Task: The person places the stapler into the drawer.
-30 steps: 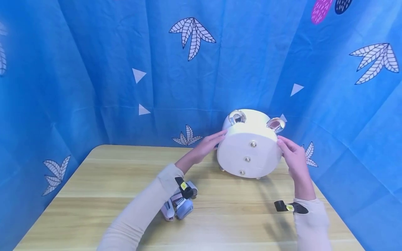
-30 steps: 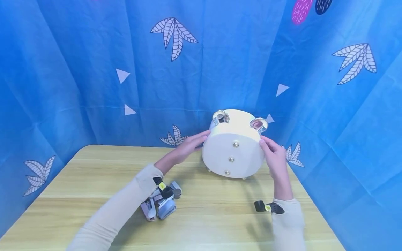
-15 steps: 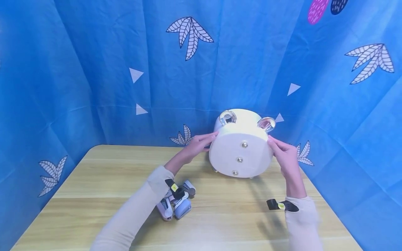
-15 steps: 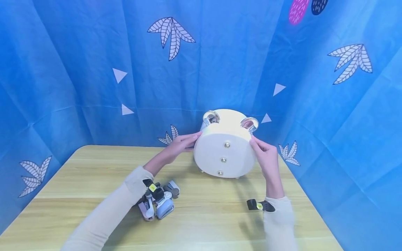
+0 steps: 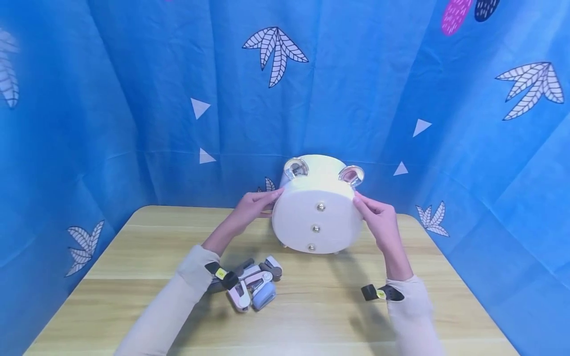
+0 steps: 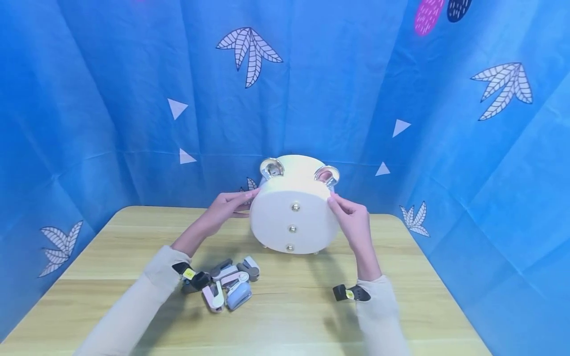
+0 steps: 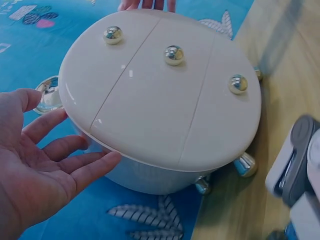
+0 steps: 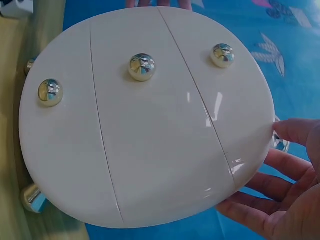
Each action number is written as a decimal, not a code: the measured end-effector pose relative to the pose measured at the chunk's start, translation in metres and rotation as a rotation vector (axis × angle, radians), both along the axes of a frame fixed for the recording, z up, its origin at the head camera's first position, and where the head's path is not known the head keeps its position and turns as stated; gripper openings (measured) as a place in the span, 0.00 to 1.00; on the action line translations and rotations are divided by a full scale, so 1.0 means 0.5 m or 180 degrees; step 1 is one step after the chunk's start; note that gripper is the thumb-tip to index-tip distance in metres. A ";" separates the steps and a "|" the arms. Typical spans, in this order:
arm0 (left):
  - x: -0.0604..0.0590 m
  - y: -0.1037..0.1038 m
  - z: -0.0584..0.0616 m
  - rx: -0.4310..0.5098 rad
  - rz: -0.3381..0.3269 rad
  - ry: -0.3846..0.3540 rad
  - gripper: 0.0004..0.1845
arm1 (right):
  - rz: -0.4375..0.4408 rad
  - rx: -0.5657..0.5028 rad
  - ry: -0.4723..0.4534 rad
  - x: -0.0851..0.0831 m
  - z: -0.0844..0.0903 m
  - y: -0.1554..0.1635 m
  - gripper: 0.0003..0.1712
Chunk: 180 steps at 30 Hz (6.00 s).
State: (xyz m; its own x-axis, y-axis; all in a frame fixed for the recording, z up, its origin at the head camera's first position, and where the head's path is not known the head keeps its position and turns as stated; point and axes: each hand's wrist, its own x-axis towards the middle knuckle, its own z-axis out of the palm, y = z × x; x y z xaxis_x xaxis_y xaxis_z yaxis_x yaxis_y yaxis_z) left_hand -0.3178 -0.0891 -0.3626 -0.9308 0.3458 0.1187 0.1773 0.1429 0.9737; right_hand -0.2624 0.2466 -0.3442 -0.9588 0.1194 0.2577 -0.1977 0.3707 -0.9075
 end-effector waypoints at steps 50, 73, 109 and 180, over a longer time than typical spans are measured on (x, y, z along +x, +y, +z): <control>0.045 -0.133 -0.006 -0.0250 0.0559 0.0227 0.28 | 0.0368 -0.0119 -0.0002 -0.070 0.004 -0.122 0.28; 0.085 -0.015 0.002 0.0138 0.0348 -0.0541 0.20 | 0.0848 -0.0233 -0.0158 -0.175 0.081 -0.112 0.24; 0.053 0.084 0.019 0.0578 0.0449 -0.0939 0.22 | 0.0971 -0.0180 -0.0210 -0.185 0.084 -0.107 0.24; 0.206 0.034 0.004 -0.1540 -0.0509 0.0697 0.18 | 0.0909 -0.0169 -0.0234 -0.176 0.088 -0.111 0.23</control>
State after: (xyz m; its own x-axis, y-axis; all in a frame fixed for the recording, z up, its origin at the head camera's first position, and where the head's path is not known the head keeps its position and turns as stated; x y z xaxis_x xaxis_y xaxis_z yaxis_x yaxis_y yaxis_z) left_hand -0.2149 -0.0721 -0.3606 -0.8336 0.5439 0.0962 0.4245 0.5194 0.7416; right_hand -0.3501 0.1911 -0.3000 -0.9714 -0.1465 0.1868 -0.2202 0.2613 -0.9398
